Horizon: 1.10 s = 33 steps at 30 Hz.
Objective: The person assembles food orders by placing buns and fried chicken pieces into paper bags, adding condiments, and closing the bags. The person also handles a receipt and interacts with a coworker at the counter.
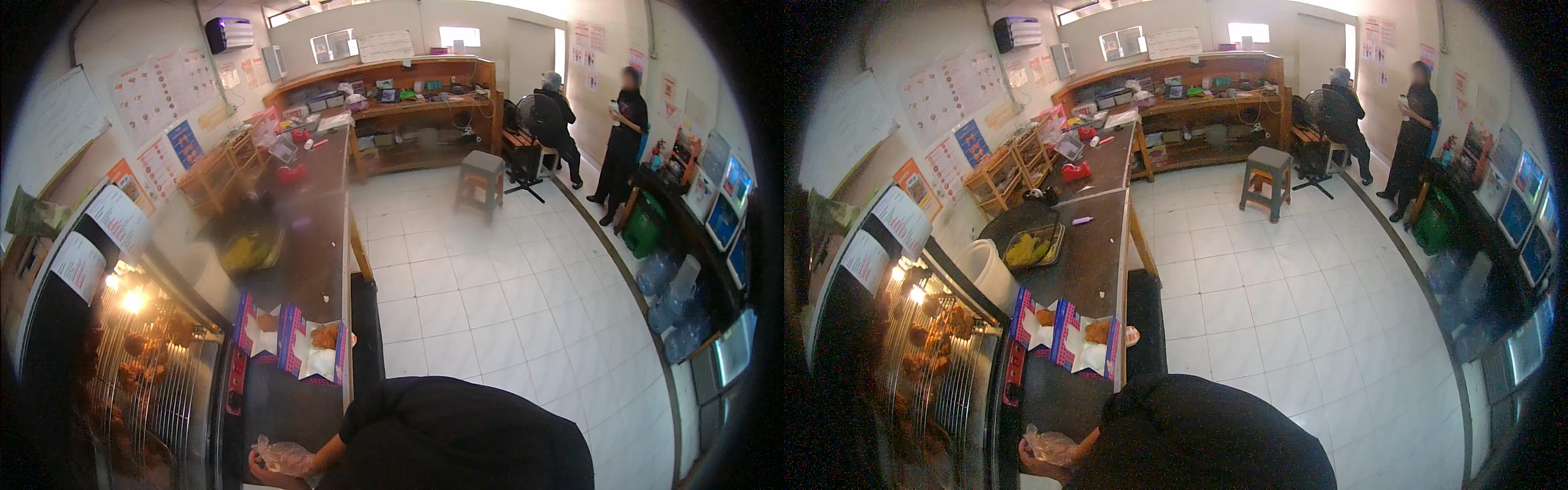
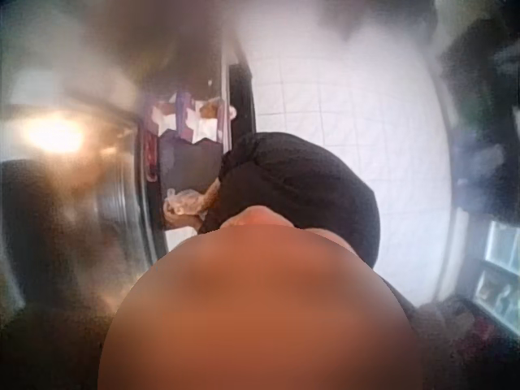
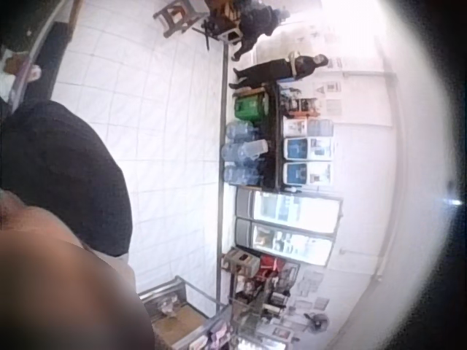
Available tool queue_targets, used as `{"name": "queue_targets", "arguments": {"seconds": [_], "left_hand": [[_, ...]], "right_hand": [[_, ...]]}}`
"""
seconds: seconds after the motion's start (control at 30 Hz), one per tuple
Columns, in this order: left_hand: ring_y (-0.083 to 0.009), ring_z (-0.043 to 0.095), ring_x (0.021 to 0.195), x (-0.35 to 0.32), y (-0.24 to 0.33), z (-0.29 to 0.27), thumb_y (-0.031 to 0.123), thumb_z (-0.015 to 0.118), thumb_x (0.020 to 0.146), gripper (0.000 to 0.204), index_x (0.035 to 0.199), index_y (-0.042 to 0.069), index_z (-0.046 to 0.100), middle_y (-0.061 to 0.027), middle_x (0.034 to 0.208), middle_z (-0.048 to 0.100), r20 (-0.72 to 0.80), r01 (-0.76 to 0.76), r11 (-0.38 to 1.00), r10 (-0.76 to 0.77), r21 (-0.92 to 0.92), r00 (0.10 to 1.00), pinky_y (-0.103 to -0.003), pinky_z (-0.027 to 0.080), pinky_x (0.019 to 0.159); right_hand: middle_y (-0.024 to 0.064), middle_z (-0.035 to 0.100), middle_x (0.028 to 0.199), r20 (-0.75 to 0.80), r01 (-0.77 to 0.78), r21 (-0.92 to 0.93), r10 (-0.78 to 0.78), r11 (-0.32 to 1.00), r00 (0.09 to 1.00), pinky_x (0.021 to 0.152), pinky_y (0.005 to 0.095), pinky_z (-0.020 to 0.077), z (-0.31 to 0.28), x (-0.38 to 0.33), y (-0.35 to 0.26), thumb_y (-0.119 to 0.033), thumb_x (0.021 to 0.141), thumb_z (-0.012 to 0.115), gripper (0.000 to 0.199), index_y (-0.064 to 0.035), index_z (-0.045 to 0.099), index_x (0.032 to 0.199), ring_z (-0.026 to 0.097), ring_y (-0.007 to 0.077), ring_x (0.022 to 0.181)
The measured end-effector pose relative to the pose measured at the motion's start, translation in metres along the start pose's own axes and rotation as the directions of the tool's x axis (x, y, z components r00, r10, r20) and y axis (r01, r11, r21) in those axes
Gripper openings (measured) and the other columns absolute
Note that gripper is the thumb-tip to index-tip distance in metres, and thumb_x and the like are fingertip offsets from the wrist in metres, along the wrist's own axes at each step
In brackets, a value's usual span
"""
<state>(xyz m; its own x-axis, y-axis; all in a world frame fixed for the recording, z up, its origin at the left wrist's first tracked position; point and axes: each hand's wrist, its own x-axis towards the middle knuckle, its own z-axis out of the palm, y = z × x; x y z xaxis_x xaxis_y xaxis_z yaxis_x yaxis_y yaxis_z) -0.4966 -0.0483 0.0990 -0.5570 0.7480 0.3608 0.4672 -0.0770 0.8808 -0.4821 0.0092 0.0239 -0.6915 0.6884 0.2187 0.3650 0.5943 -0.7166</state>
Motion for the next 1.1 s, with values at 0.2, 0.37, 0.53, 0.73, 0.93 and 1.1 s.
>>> {"name": "queue_targets", "arguments": {"seconds": [0.2,0.37,0.53,0.73,0.93,1.1], "left_hand": [[-0.0253,0.052,0.097,-0.007,0.026,0.014,0.020,0.046,0.087,0.038,0.122,0.004,0.044,-0.0146,0.113,0.049,0.140,0.121,0.975,-0.096,-0.187,0.986,-0.036,0.044,0.079],[-0.0264,0.052,0.102,-0.011,0.039,0.019,0.017,0.045,0.087,0.041,0.125,0.004,0.042,-0.0154,0.118,0.049,0.229,0.198,0.947,-0.140,-0.253,0.963,-0.037,0.045,0.085],[-0.0246,0.053,0.097,-0.011,0.040,0.030,0.015,0.046,0.085,0.036,0.119,0.003,0.044,-0.0143,0.111,0.051,0.244,0.209,0.939,-0.142,-0.273,0.959,-0.035,0.046,0.083],[-0.0216,0.055,0.088,0.006,0.023,0.022,0.013,0.048,0.083,0.029,0.110,0.002,0.049,-0.0123,0.099,0.054,0.114,0.130,0.946,-0.100,-0.296,0.988,-0.032,0.046,0.078],[-0.0185,0.056,0.080,0.062,-0.078,-0.054,0.010,0.050,0.081,0.022,0.101,0.001,0.054,-0.0104,0.087,0.058,-0.371,0.027,0.952,-0.144,-0.304,0.918,-0.029,0.046,0.074],[-0.0169,0.048,0.092,0.052,-0.175,-0.215,-0.001,0.042,0.078,0.031,0.108,0.005,0.046,-0.0064,0.092,0.051,-0.840,0.221,0.884,0.275,0.412,0.467,-0.030,0.038,0.086]], "right_hand": [[0.0141,0.052,0.115,0.004,-0.089,0.244,0.091,0.966,0.996,0.091,0.0365,0.0410,-0.041,-0.008,0.013,-0.029,0.085,0.046,0.043,-0.0002,0.044,0.117,0.053,0.0269,0.102],[0.0152,0.050,0.117,-0.023,-0.102,0.328,0.116,0.939,0.993,0.090,0.0368,0.0410,-0.052,-0.012,0.018,-0.024,0.082,0.049,0.045,-0.0005,0.041,0.120,0.052,0.0280,0.103],[0.0163,0.049,0.119,-0.029,-0.092,0.448,0.118,0.889,0.993,0.090,0.0372,0.0410,-0.057,-0.015,0.018,-0.020,0.080,0.051,0.050,-0.0007,0.038,0.123,0.051,0.0290,0.104],[0.0177,0.047,0.121,0.020,-0.029,0.439,0.022,0.898,1.000,0.089,0.0377,0.0409,-0.041,-0.007,-0.011,-0.015,0.077,0.054,0.056,-0.0010,0.034,0.127,0.050,0.0303,0.105],[0.0188,0.036,0.129,0.091,-0.019,0.860,-0.116,0.510,0.989,0.092,0.0412,0.0364,-0.006,-0.019,-0.075,-0.012,0.076,0.057,0.066,-0.0022,0.025,0.133,0.041,0.0325,0.113],[0.0181,0.017,0.143,0.637,-0.025,0.331,-0.204,0.943,0.743,0.106,0.0384,0.0215,-0.029,-0.037,-0.103,-0.003,0.082,0.050,0.070,-0.0076,0.011,0.140,0.020,0.0338,0.131]]}}
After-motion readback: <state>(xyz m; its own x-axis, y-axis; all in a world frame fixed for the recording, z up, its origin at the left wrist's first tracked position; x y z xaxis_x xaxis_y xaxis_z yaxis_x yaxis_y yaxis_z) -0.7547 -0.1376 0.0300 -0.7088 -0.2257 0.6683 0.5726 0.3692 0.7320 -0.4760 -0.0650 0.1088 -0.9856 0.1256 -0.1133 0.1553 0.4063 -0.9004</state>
